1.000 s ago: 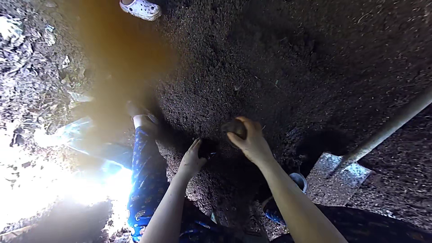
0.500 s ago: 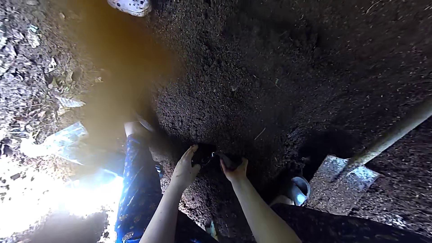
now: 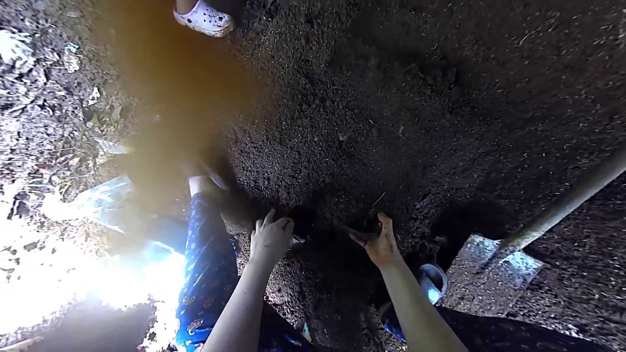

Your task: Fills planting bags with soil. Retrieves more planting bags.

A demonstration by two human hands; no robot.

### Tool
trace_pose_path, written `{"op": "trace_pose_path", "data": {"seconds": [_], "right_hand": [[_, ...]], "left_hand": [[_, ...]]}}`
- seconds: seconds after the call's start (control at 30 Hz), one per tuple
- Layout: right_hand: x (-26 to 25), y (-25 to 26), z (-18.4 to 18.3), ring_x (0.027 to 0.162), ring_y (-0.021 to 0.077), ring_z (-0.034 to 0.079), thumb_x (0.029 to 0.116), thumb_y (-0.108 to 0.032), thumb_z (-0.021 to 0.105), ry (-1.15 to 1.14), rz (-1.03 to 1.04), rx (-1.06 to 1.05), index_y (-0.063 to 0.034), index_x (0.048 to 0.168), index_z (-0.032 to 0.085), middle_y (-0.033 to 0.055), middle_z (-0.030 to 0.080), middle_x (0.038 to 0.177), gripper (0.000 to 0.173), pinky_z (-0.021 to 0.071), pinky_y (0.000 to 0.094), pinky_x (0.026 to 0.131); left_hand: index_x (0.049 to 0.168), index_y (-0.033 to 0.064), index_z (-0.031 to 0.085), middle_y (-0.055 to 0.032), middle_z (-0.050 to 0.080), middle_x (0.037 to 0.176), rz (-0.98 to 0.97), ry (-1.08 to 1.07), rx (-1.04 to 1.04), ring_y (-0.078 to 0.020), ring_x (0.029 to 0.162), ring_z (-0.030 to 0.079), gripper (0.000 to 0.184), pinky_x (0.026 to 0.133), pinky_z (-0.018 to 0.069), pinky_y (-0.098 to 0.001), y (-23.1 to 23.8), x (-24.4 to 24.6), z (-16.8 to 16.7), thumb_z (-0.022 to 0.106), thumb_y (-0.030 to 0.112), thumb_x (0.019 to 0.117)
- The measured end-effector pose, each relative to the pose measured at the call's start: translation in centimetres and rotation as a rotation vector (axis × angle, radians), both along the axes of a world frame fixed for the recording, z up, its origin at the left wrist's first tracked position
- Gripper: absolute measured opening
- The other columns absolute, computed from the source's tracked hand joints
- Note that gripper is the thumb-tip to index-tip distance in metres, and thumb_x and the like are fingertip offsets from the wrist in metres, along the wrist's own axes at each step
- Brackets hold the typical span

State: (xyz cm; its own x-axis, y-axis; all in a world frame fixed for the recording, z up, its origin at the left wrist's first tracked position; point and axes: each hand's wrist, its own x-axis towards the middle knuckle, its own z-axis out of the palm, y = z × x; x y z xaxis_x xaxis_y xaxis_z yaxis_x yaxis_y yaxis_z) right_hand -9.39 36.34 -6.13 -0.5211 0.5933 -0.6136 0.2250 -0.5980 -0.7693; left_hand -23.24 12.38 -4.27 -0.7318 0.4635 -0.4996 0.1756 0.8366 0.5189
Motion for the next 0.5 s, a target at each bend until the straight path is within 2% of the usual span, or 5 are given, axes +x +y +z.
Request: {"op": "trace_pose_path", "data": {"seconds": [0.03,0.1,0.23,0.37,0.5], "right_hand": [[-0.3,-0.1,1.0,0.110,0.0365,0.067,0.1097,-0.048,0.033,0.003,0.072,0.040,-0.0226,0.159,0.026,0.0189,0.046,0.150,0.056,0.0618,0.0508,0.078],[-1.1,-0.9,2.8,0.109,0.0345,0.067,0.1092,-0.044,0.036,-0.009,0.211,0.119,-0.0211,0.159,0.025,0.0173,0.045,0.151,0.056,0.0622,0.0497,0.075],[-4.3,-3.4,5.6,0.103,0.0339,0.068,0.1067,-0.037,0.050,-0.108,0.453,0.284,-0.0192,0.156,0.031,0.0188,0.053,0.141,0.056,0.0615,0.0489,0.070],[-6.6,-5.7,6.4,0.097,0.0379,0.067,0.0975,-0.043,0.066,-0.234,0.740,0.616,-0.0174,0.154,0.038,0.0278,0.048,0.141,0.068,0.0604,0.0501,0.071],[-6.3,-5.8,8.5,0.100,0.0338,0.068,0.0943,-0.053,0.066,-0.313,0.794,0.893,-0.0218,0.152,0.044,0.0264,0.047,0.144,0.070,0.0601,0.0490,0.078]], "left_hand": [[0.142,0.0171,0.063,-0.0115,0.051,0.155,0.000,-0.060,0.023,-0.0326,0.142,0.049,0.039,0.114,0.0413,-0.0559,-0.1,-0.2,-0.1,0.047,0.028,0.1082],[0.147,0.0059,0.055,-0.0182,0.058,0.146,0.021,-0.147,0.131,-0.0331,0.136,0.056,0.045,0.115,0.0416,-0.0534,-0.1,-0.3,-0.3,0.053,0.011,0.1026],[0.149,0.0091,0.054,-0.0083,0.050,0.156,0.090,-0.103,0.111,-0.0283,0.141,0.052,0.051,0.115,0.0411,-0.0548,0.3,-0.1,-1.0,0.060,0.026,0.1019],[0.152,0.0057,0.048,-0.0084,0.044,0.161,0.062,-0.056,0.147,-0.0292,0.143,0.050,0.061,0.117,0.0403,-0.0515,0.8,0.4,-0.8,0.066,0.008,0.0938],[0.151,0.0018,0.048,-0.0147,0.045,0.159,0.062,-0.057,0.153,-0.0297,0.143,0.048,0.064,0.118,0.0394,-0.0490,0.5,0.6,-0.9,0.071,0.014,0.0922]]}}
